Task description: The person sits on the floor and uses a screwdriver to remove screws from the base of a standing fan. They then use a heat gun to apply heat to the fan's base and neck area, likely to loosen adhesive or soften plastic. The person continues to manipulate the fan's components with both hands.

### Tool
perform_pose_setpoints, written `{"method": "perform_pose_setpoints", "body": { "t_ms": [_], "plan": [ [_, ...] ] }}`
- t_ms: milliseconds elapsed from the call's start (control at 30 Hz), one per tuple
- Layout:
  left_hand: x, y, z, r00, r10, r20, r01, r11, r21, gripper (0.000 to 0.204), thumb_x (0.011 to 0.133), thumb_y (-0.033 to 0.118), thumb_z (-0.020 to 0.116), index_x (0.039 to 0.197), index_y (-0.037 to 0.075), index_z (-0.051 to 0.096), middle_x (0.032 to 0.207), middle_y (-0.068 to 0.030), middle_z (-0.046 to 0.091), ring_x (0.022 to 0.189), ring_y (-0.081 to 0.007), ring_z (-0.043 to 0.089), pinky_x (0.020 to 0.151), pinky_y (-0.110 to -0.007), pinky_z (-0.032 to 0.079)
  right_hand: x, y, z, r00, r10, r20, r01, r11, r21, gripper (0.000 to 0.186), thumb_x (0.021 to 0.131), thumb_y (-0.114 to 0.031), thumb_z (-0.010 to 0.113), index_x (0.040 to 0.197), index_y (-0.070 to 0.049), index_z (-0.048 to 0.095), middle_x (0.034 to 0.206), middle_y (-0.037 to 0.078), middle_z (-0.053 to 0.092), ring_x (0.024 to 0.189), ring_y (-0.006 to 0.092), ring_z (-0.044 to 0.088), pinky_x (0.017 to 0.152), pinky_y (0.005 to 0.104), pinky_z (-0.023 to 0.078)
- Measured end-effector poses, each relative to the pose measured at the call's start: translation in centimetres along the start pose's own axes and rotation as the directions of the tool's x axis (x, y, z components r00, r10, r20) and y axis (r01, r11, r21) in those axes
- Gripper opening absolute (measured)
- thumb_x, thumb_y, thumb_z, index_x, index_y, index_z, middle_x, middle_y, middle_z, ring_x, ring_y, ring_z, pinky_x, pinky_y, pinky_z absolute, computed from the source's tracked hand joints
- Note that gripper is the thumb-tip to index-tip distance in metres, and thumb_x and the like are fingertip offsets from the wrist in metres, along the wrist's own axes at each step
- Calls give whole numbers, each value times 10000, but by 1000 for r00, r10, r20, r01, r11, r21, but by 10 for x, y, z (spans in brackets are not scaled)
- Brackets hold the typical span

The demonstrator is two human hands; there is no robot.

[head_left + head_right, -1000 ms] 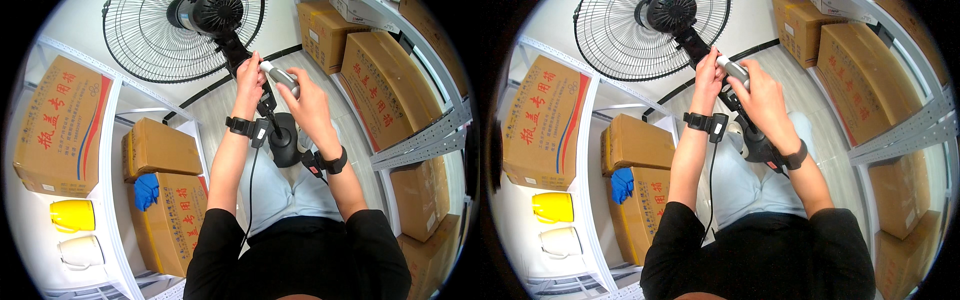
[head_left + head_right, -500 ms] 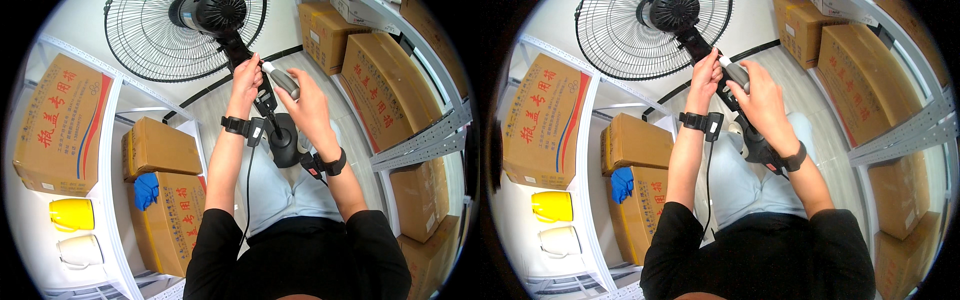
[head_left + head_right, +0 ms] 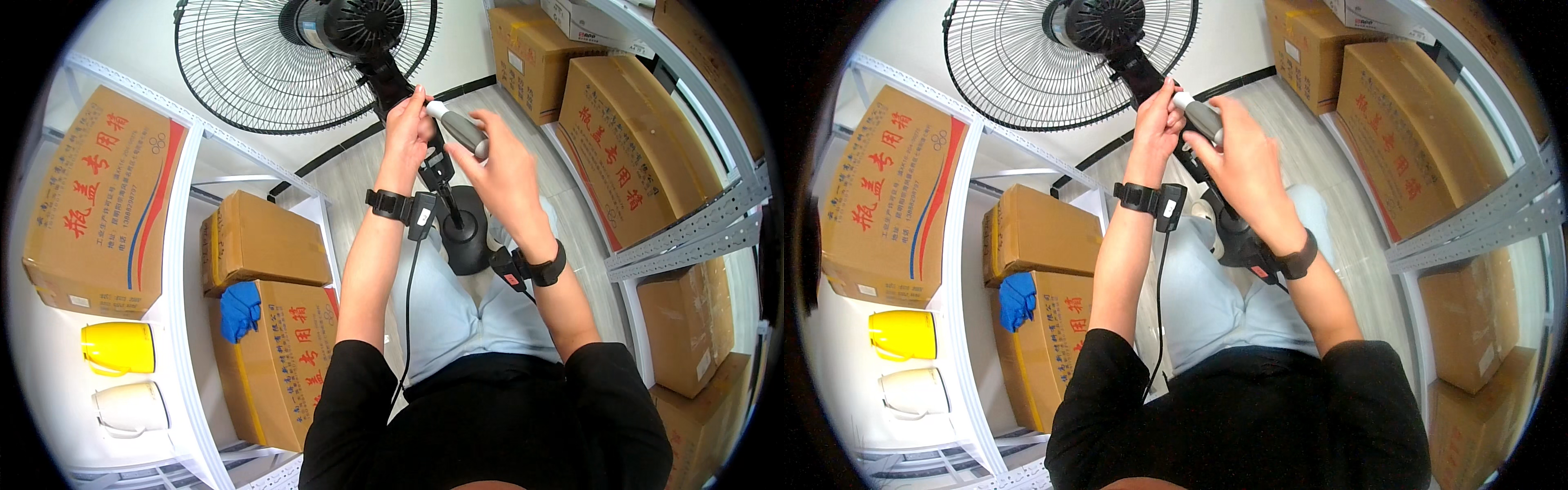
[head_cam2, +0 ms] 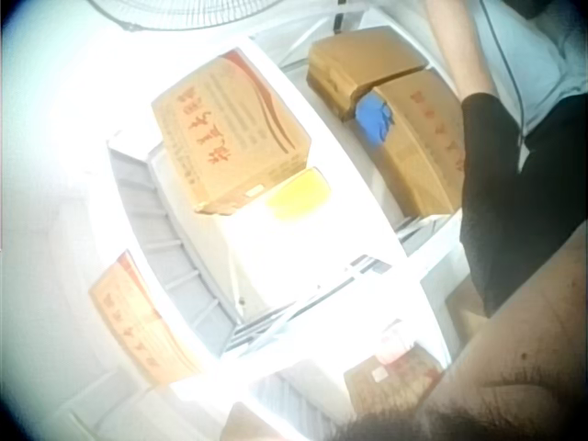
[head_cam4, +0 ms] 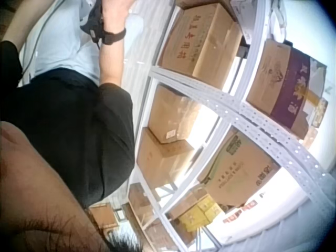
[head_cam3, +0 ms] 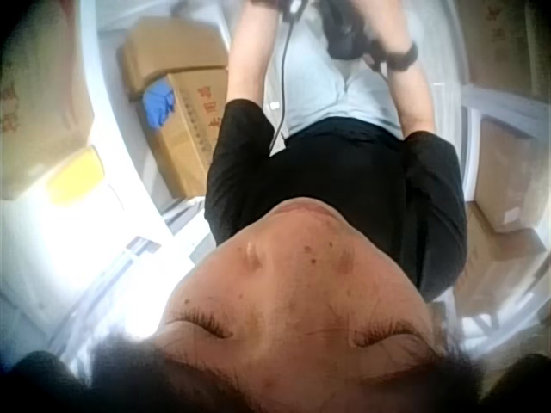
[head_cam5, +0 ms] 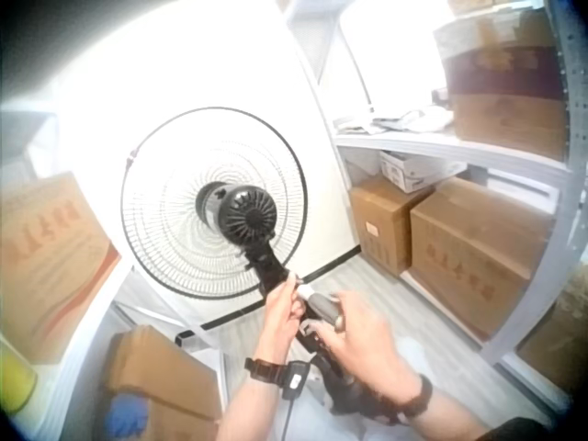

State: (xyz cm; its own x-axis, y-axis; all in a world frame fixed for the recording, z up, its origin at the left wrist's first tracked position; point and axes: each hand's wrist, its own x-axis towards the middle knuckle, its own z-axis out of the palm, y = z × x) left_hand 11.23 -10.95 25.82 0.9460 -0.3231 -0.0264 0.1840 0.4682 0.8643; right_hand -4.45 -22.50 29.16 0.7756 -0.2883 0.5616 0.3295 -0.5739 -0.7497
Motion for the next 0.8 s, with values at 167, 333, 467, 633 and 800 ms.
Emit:
{"method": "perform_pose_setpoints", "body": {
  "t_ms": [167, 333, 467, 633, 800],
  "plan": [
    [2, -3, 3, 1000, 1, -19, -2, 998, -63, 252, 933, 280, 561, 835, 49, 547, 559, 38, 379, 402, -47, 304, 349, -192, 208, 1, 12, 5, 995, -92, -42, 88, 993, -84, 301, 828, -173, 631, 1079, -35, 539, 974, 197, 615, 731, 342, 627, 638, 413, 494],
    [1, -6, 7, 999, 24, -24, -26, 996, -88, 259, 927, 289, 570, 834, 49, 542, 555, 38, 388, 402, -50, 310, 354, -200, 214, 9, 7, 2, 993, 113, 26, -111, 991, -72, 301, 827, -176, 634, 1072, -27, 540, 972, 202, 606, 779, 350, 618, 636, 420, 492],
    [1, -5, 6, 999, 21, -30, -23, 997, -73, 268, 925, 296, 572, 833, 47, 538, 554, 39, 392, 401, -49, 311, 356, -201, 212, 6, 8, 1, 1000, 26, 9, -25, 999, -26, 316, 829, -203, 635, 1066, -18, 537, 914, 200, 617, 789, 359, 615, 645, 430, 489],
    [2, -7, 7, 999, 25, -37, -27, 997, -74, 276, 925, 300, 573, 831, 43, 535, 552, 39, 390, 402, -49, 307, 359, -201, 207, 6, 18, 7, 999, -48, -19, 47, 996, -77, 324, 830, -217, 633, 1063, -12, 542, 867, 198, 627, 787, 364, 617, 660, 430, 491],
    [3, -7, 4, 999, 32, -16, -33, 995, -94, 282, 923, 304, 576, 822, 43, 535, 551, 42, 388, 407, -50, 306, 361, -204, 204, 12, 16, 7, 994, 92, 51, -88, 994, -70, 320, 826, -216, 635, 1059, -14, 549, 896, 213, 636, 780, 369, 625, 674, 429, 498]
  ]
}}
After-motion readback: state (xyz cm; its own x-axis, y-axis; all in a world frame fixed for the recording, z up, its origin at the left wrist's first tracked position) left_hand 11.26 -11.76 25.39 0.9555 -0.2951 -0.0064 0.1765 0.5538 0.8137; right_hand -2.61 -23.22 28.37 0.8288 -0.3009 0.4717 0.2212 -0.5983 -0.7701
